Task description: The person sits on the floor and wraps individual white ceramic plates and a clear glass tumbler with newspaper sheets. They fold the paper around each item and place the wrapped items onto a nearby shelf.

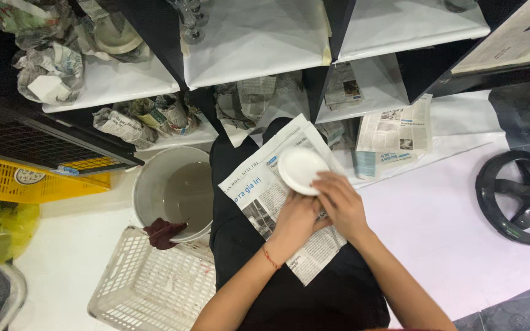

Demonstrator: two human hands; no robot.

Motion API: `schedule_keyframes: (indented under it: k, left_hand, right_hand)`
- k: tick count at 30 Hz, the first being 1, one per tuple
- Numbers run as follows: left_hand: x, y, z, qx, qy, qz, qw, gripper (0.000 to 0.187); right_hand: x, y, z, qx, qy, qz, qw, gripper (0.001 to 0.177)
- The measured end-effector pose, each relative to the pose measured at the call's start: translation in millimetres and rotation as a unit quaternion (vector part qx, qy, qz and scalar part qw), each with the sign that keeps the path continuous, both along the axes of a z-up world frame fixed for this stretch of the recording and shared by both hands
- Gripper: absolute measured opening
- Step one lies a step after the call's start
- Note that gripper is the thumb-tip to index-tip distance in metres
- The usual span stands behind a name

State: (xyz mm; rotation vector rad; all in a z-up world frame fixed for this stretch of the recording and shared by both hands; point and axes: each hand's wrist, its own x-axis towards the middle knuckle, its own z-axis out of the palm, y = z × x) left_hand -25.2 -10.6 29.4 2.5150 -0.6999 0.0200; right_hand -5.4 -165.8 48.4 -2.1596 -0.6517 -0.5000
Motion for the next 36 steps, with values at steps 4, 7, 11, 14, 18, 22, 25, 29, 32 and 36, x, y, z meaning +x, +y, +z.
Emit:
schedule_keyframes:
  k: [4, 7, 11, 14, 18, 22, 25, 29, 32, 36]
  left_hand:
    - [-7.1, 30.4, 30.0, -0.051, 0.127, -0.022, 0.990, 0.032]
    - [-15.0, 66.4, 44.7, -0.157, 0.121, 0.153, 0.968, 0.020]
    - [-15.4, 101.5, 20.6, -0.170, -0.154, 0.340, 0.912, 0.052]
    - [-11.3, 122.6, -23.6, -0.336, 0.085, 0.386, 0.855, 0.074]
    - [-0.6, 125.9, -57.5, -0.501, 0.283, 0.354, 0.738, 0.051]
    - [0.4, 97.9, -37.2, -0.530, 0.137, 0.308, 0.778, 0.030]
    - [-16.1, 66.1, -8.1, -0.435, 0.034, 0.187, 0.880, 0.020]
    - [-21.8, 28.7, 8.3, -0.180, -0.009, 0.023, 0.983, 0.035]
    - [-24.1, 23.6, 4.2, -0.090, -0.040, 0.003, 0.995, 0.049]
    - [-30.7, 20.5, -3.6, -0.021, -0.043, -0.013, 0.999, 0.058]
  right_hand:
    - [-16.4, -17.4, -17.5, -0.006, 0.027, 0.013, 1.000, 0.025]
    - [-24.3, -24.1, -21.2, -0.043, 0.028, 0.015, 0.999, 0.025]
    - [-21.8, -23.7, -15.7, -0.112, -0.034, 0.041, 0.992, 0.024]
    - [-21.4, -19.0, -9.1, -0.119, -0.020, 0.041, 0.992, 0.022]
    - [-22.7, -15.2, 4.4, -0.129, 0.005, 0.051, 0.990, 0.026]
    - [-25.0, -10.9, 10.4, -0.139, 0.018, 0.056, 0.989, 0.025]
    - [-26.5, -11.2, 5.6, -0.137, 0.025, 0.055, 0.989, 0.023]
    - [-26.0, -17.6, -19.5, -0.178, 0.065, 0.025, 0.982, 0.014]
    - [-21.9, -33.3, -35.1, -0.134, 0.122, 0.055, 0.982, 0.016]
    - [-9.5, -54.7, -48.8, 0.212, 0.188, 0.052, 0.958, 0.018]
